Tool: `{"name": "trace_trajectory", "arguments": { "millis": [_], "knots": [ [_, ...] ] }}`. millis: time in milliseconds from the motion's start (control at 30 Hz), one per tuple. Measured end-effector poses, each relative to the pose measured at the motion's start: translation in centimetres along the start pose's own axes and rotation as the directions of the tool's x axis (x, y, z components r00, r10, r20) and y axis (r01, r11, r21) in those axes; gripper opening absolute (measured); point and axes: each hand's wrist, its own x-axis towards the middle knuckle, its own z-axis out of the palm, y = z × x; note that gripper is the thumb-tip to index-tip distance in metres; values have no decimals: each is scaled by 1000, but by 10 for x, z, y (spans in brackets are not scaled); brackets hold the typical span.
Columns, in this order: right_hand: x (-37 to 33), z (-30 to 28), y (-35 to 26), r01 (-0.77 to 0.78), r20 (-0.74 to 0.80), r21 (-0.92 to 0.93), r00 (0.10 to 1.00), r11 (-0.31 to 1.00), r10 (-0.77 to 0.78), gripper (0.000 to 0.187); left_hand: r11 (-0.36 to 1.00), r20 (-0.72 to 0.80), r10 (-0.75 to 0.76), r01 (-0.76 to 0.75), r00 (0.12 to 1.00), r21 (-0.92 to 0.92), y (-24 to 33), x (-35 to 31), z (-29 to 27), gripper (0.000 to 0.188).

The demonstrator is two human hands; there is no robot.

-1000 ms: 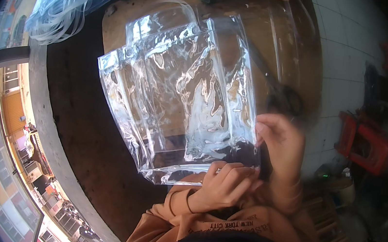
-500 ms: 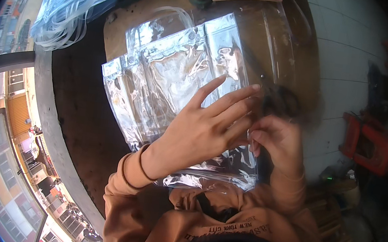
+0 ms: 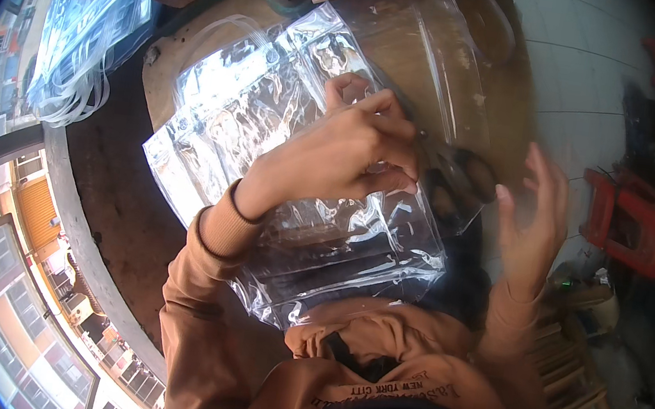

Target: The person cuts along the sealed edge of clear plastic bags using scissors, handling the bags one by one on a wooden table.

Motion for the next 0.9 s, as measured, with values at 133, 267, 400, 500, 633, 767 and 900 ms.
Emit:
{"name": "trace_trajectory", "arguments": {
  "millis": [133,267,400,500,633,767,900],
  "knots": [
    [-13,20,-18,116,263,147,953,982,-152,44,1000,12,15,-14,1000,-20,-7,4,1,15],
    [-15,24,-20,87,290,15,953,996,-88,51,997,106,-15,22,994,-68,-12,7,3,19],
    [-15,28,-14,94,231,-40,969,995,-82,57,996,-50,32,-27,998,87,-24,5,5,27],
    [-15,28,-15,67,212,-15,975,998,-62,58,989,-98,12,3,995,151,-28,3,-2,33],
    [-12,25,-16,101,235,-113,969,989,-72,60,994,-91,25,-15,996,105,-30,3,-4,29],
    [-13,29,-10,59,239,18,969,998,-61,59,995,-137,74,-83,988,-57,-40,5,-2,20],
    [-11,27,-13,52,256,12,965,999,-54,59,994,-168,74,-86,983,-65,-39,5,-3,17]
  ]
}}
